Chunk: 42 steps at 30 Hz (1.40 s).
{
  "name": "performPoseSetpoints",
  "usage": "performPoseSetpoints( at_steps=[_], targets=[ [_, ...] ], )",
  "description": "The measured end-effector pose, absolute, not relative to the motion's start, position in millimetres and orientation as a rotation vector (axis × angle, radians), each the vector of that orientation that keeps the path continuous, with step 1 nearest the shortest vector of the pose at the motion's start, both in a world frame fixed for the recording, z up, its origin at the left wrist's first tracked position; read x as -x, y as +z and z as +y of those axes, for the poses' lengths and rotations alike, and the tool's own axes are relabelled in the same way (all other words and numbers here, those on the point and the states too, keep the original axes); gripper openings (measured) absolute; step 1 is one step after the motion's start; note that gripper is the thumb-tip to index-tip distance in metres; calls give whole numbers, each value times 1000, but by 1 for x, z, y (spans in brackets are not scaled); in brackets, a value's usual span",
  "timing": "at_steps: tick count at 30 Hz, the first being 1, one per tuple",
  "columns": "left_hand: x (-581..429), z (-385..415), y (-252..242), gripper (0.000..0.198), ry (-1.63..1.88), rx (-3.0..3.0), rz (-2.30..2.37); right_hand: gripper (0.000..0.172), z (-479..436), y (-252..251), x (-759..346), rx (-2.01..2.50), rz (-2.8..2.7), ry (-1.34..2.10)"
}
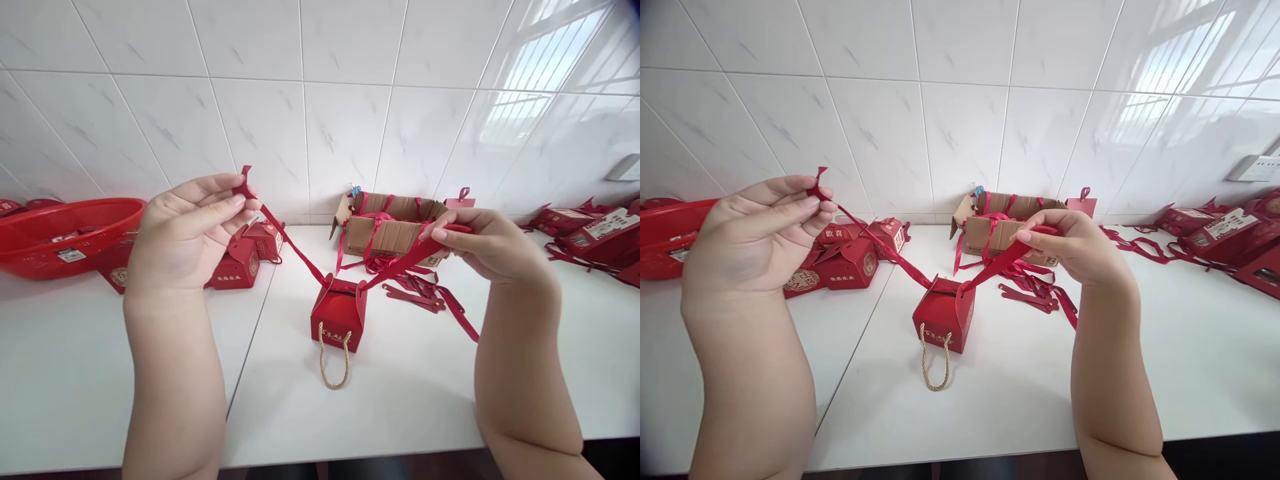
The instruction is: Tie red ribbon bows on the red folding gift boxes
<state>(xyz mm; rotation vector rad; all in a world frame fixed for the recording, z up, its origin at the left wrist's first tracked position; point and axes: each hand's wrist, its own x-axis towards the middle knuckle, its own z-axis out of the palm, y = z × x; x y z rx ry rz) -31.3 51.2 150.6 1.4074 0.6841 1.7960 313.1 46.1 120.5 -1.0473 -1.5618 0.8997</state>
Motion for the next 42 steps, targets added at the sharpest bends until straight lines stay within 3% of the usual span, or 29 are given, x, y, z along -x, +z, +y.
performPoseSetpoints(
  at_steps=[4, 16, 27, 32, 39, 42],
  targets=[
    [23, 50, 154, 18, 1789, -1406, 683, 22, 48, 120, -286, 810, -1422, 1136],
    [-18, 41, 160, 13, 1872, -1473, 669, 24, 49, 135, -256, 732, -1400, 1223],
    [-22, 30, 159, 21, 2003, -1554, 585, 22, 64, 133, -248, 567, -1400, 1246],
    [-16, 23, 161, 9, 1971, -1601, 785, 30, 65, 129, -252, 646, -1487, 1171],
    [-13, 25, 159, 12, 1962, -1589, 732, 45, 59, 127, -252, 634, -1561, 1150],
    [-17, 31, 157, 22, 1995, -1530, 634, 35, 54, 129, -245, 575, -1525, 1124]
  ],
)
